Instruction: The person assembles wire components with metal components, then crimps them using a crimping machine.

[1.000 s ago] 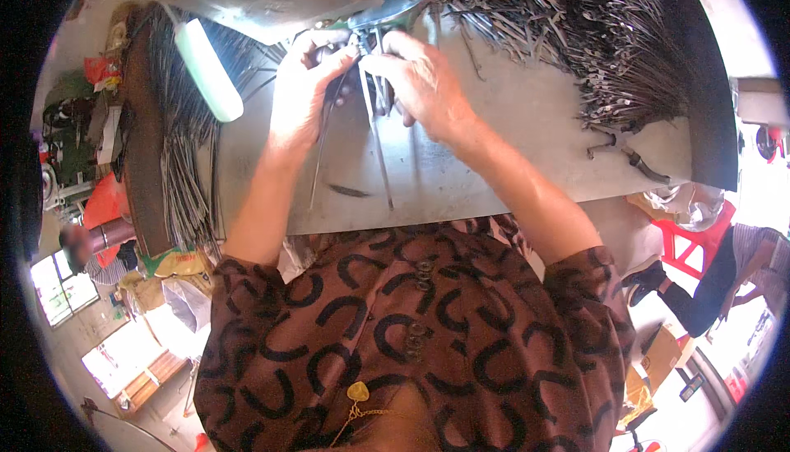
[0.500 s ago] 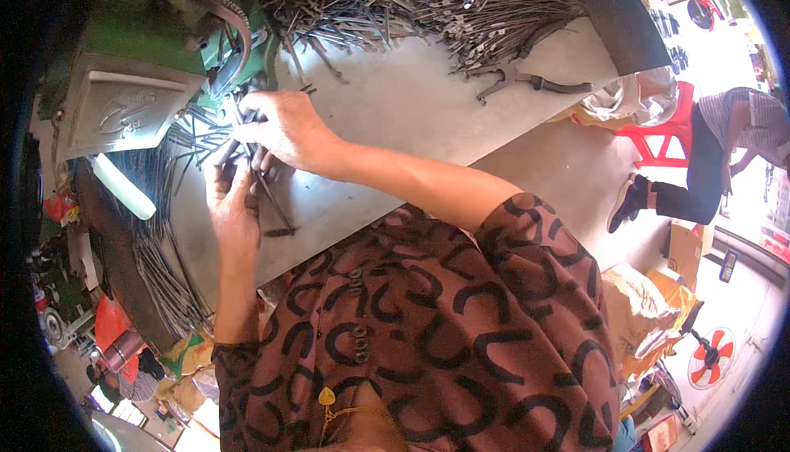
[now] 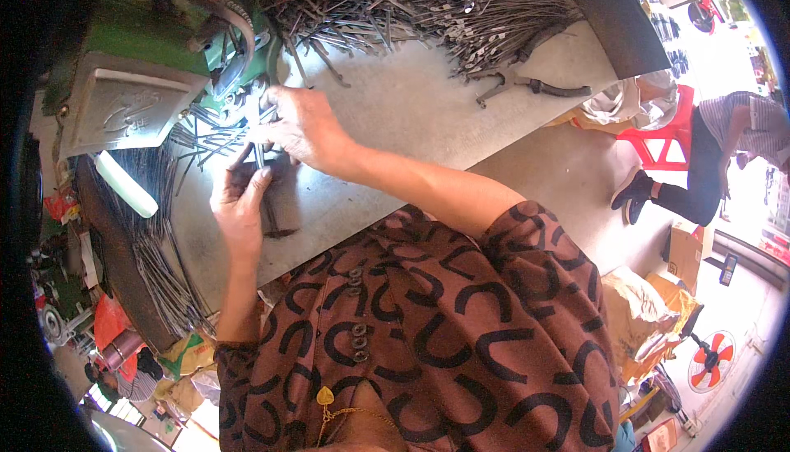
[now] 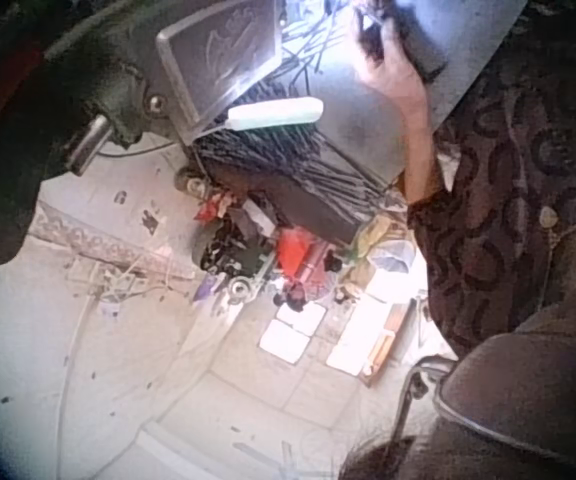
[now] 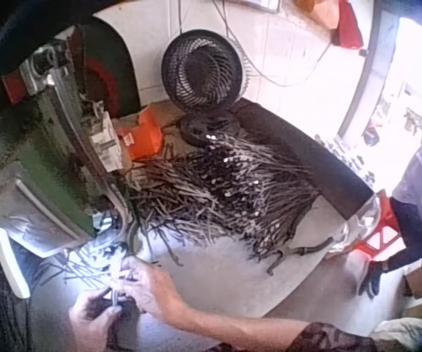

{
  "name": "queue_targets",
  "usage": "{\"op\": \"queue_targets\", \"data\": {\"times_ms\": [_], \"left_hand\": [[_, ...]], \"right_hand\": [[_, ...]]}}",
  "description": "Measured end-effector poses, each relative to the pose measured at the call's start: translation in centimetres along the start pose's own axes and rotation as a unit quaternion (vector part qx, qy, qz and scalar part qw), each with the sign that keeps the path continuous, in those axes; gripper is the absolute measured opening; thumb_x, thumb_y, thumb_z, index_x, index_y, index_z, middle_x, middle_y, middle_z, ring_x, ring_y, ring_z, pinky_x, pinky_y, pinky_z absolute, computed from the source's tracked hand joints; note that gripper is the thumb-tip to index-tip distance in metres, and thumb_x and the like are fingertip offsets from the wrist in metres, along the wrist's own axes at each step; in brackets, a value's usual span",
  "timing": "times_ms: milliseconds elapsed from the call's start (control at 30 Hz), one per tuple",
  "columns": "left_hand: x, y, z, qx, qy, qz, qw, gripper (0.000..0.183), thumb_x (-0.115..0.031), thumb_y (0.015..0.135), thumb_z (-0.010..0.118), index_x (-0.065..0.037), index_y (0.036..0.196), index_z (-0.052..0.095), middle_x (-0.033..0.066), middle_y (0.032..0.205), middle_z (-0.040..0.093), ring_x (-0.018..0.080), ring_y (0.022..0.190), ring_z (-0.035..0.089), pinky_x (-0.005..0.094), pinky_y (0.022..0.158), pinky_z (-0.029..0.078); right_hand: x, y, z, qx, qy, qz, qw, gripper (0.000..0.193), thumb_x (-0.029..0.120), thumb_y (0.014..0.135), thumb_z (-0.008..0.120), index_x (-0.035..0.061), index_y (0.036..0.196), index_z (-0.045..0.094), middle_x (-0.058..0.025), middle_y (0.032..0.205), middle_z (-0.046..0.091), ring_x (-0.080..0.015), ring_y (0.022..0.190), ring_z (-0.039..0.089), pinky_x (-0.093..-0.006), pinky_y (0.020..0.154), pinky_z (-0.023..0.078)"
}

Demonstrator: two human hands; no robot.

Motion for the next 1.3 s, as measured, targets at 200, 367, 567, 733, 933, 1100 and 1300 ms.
{"op": "queue_targets", "data": {"times_ms": [200, 367, 567, 733, 933, 1100, 1300], "left_hand": [[-1.9, 0.3, -0.9, -0.021, 0.253, 0.115, 0.960, 0.031, -0.004, 0.081, 0.066, -0.004, 0.112, 0.063, 0.0113, 0.088, 0.067, 0.0132, 0.075, 0.060, 0.0279, 0.070, 0.049], [-2.5, 3.2, -4.5, -0.041, 0.028, 0.032, 0.998, 0.030, -0.007, 0.080, 0.069, 0.002, 0.108, 0.062, 0.0077, 0.083, 0.066, 0.0116, 0.071, 0.060, 0.0242, 0.065, 0.048], [-1.9, 4.5, -5.2, -0.127, -0.236, 0.059, 0.962, 0.019, 0.002, 0.083, 0.063, 0.004, 0.100, 0.053, 0.0127, 0.088, 0.063, 0.0200, 0.076, 0.065, 0.0294, 0.069, 0.055], [-2.2, 5.1, -4.3, -0.103, -0.242, 0.124, 0.957, 0.019, 0.003, 0.085, 0.060, 0.004, 0.101, 0.050, 0.0149, 0.090, 0.062, 0.0252, 0.080, 0.067, 0.0310, 0.072, 0.057], [-2.0, 5.2, -3.4, -0.114, -0.267, 0.103, 0.951, 0.021, 0.003, 0.083, 0.063, 0.003, 0.099, 0.051, 0.0143, 0.091, 0.063, 0.0252, 0.080, 0.067, 0.0305, 0.070, 0.058], [-1.2, 5.2, -3.8, -0.107, -0.290, 0.081, 0.947, 0.018, 0.002, 0.083, 0.062, 0.005, 0.096, 0.051, 0.0174, 0.093, 0.062, 0.0286, 0.081, 0.067, 0.0335, 0.073, 0.059], [-0.5, 5.7, -4.0, -0.102, -0.312, 0.024, 0.944, 0.016, -0.001, 0.083, 0.062, 0.006, 0.095, 0.054, 0.0172, 0.090, 0.063, 0.0279, 0.079, 0.067, 0.0326, 0.071, 0.058]], "right_hand": [[-0.3, 0.2, -0.6, 0.072, 0.072, 0.122, 0.987, 0.028, 0.021, 0.081, 0.063, -0.0019, 0.096, 0.058, -0.0052, 0.063, 0.060, -0.0115, 0.042, 0.053, -0.0241, 0.037, 0.041], [0.8, 0.4, -1.9, 0.008, 0.203, 0.166, 0.965, 0.022, 0.020, 0.090, 0.056, 0.0061, 0.106, 0.053, -0.0125, 0.091, 0.066, -0.0180, 0.069, 0.065, -0.0259, 0.057, 0.051], [-1.0, 1.5, -0.3, -0.022, 0.365, 0.158, 0.917, 0.016, 0.012, 0.093, 0.052, 0.0016, 0.106, 0.050, -0.0157, 0.100, 0.062, -0.0257, 0.089, 0.065, -0.0338, 0.077, 0.055], [-1.1, 1.5, -0.3, -0.080, 0.410, 0.113, 0.901, 0.022, 0.012, 0.095, 0.049, -0.0044, 0.110, 0.047, -0.0192, 0.106, 0.058, -0.0294, 0.096, 0.063, -0.0384, 0.086, 0.052], [-1.0, 1.7, -0.7, -0.082, 0.405, 0.084, 0.907, 0.020, 0.012, 0.095, 0.049, -0.0043, 0.107, 0.048, -0.0199, 0.106, 0.058, -0.0313, 0.099, 0.062, -0.0384, 0.087, 0.052], [-1.4, 1.4, -0.3, -0.070, 0.397, 0.076, 0.912, 0.018, 0.013, 0.095, 0.050, -0.0022, 0.105, 0.049, -0.0174, 0.104, 0.059, -0.0306, 0.098, 0.063, -0.0371, 0.086, 0.052], [-0.5, 1.1, -0.6, -0.069, 0.358, 0.074, 0.928, 0.023, 0.013, 0.094, 0.053, -0.0023, 0.110, 0.051, -0.0179, 0.104, 0.059, -0.0302, 0.099, 0.063, -0.0372, 0.086, 0.052]]}}
Point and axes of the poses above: each hand's wrist, its own y-axis towards the middle knuckle, its own z-axis out of the palm, x = y × z, the point moved 6 cm from there along y, towards the middle knuckle
